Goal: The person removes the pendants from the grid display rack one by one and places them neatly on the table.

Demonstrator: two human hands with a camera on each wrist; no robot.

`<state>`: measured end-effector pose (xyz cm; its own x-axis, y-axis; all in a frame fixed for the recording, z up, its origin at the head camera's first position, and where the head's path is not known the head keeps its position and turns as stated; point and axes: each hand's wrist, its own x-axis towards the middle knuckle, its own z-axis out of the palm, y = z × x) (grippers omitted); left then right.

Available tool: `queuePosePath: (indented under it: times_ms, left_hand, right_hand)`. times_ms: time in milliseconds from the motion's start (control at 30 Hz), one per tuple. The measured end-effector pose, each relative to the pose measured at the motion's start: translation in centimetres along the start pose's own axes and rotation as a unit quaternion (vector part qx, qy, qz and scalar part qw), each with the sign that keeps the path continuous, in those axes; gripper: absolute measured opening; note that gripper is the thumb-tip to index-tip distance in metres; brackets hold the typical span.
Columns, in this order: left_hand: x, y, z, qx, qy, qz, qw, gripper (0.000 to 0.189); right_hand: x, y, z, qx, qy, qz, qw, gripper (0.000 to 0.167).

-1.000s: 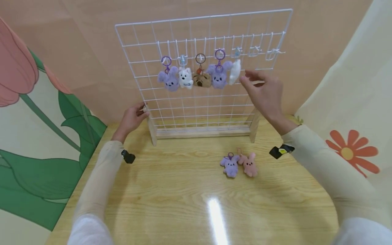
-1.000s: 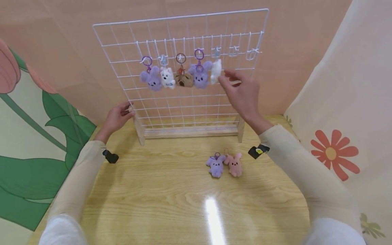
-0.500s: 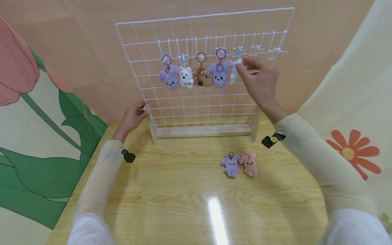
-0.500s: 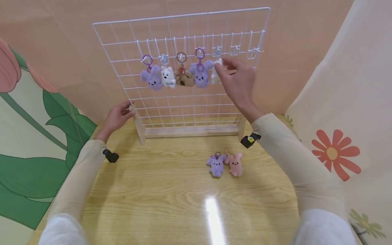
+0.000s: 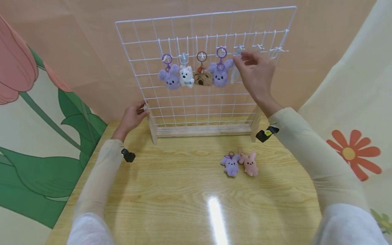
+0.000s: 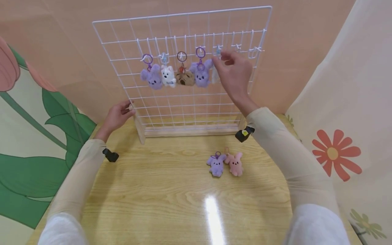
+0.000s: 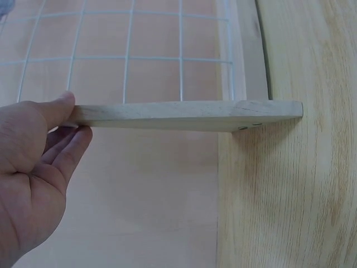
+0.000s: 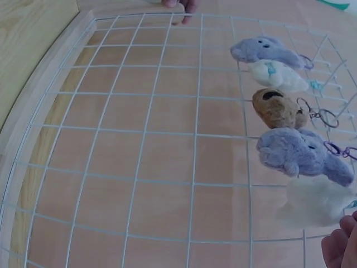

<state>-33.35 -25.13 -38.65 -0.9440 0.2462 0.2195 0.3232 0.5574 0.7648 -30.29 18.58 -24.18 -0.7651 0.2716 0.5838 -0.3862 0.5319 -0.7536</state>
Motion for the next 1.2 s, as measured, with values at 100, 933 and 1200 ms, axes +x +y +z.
queuePosePath:
  times_ms: [100,933,1200]
  left_hand:
    - [-0.1,0.1,0.0,0.000,0.000,-0.006,1.0000,0.054]
    - [-0.1,0.2,0.1,0.002,0.004,-0.002,1.0000,0.054]
    - [0.0,0.1,0.1,0.009,-0.002,-0.010,0.9999,0.056]
  right_hand:
    - [0.3,0.0,0.2,-0.003,-0.004,0.011,0.9999,0.041]
    - [1.0,-0.4,0.7,-0.036,-0.009,0.019,0.9991,0.035]
    - [1.2,-0.5,0.6,-0.037,0.009,0.007,0.9993,0.028]
